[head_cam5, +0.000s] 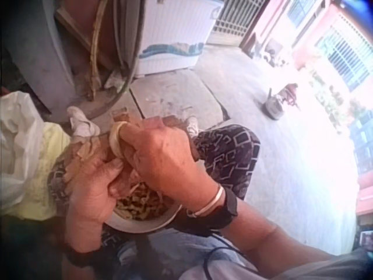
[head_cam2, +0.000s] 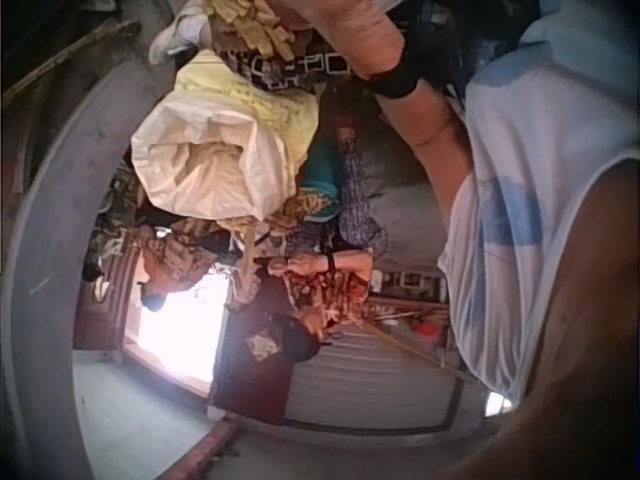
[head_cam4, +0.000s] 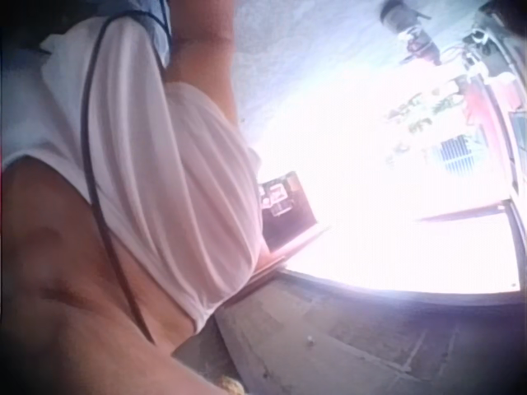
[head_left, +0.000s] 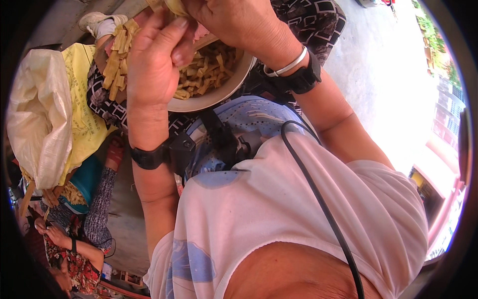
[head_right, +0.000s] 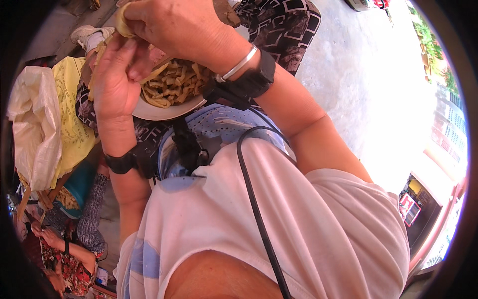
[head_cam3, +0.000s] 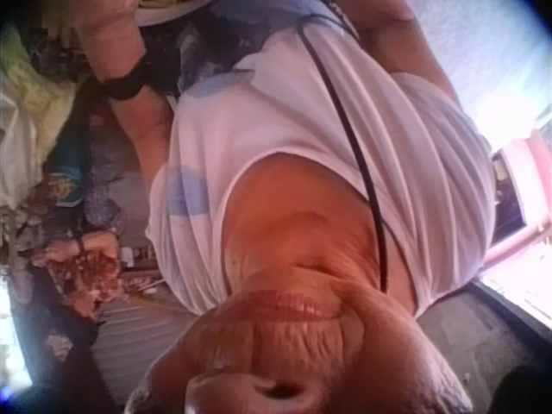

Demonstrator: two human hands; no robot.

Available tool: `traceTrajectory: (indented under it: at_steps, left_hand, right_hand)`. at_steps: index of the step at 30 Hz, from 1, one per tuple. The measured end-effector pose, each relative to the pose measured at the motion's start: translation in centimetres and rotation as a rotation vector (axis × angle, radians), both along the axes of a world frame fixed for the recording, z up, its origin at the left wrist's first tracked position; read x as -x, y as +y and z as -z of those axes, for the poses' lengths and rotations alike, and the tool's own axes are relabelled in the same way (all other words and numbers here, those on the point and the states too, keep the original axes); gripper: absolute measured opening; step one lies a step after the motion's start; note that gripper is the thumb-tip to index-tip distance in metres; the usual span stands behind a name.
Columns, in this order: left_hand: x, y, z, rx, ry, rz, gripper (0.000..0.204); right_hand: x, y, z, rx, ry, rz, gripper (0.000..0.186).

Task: The person weaves bamboo strips by hand into loops and places them into a metal bowl while sitting on a low stool.

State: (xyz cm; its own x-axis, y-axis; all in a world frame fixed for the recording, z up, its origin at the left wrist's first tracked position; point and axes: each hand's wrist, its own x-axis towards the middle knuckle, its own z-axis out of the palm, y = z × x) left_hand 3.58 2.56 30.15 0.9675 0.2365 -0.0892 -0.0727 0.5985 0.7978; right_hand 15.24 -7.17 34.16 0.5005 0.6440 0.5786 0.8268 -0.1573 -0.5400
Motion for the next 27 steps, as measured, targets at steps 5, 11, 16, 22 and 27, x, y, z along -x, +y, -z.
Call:
traceTrajectory:
  at_steps: [5,11,16,22,27]
  left_hand:
    - [0.0,1.0,1.8,0.034,0.026,0.172,0.01]
    - [0.7,-0.2,3.0,-1.425,-0.014,-0.238,0.023]
    - [1.4,-1.0,4.1,-1.163,-0.038,-0.206,0.028]
    - [-0.3,-2.1,3.3,-1.162,0.146,-0.199,0.028]
    - [-1.1,-2.4,3.9,-0.791,0.214,-0.255,0.017]
  right_hand:
    - [0.0,-1.5,2.9,0.058,-0.083,-0.014,0.01]
    - [0.9,-4.3,8.4,0.245,0.992,-0.089,0.028]
    - [3.1,-4.6,8.7,-0.209,1.991,-0.197,0.024]
    - [2.7,-4.4,7.5,0.038,0.886,0.028,0.01]
    - [2.0,-4.5,7.8,-0.05,0.499,0.079,0.013]
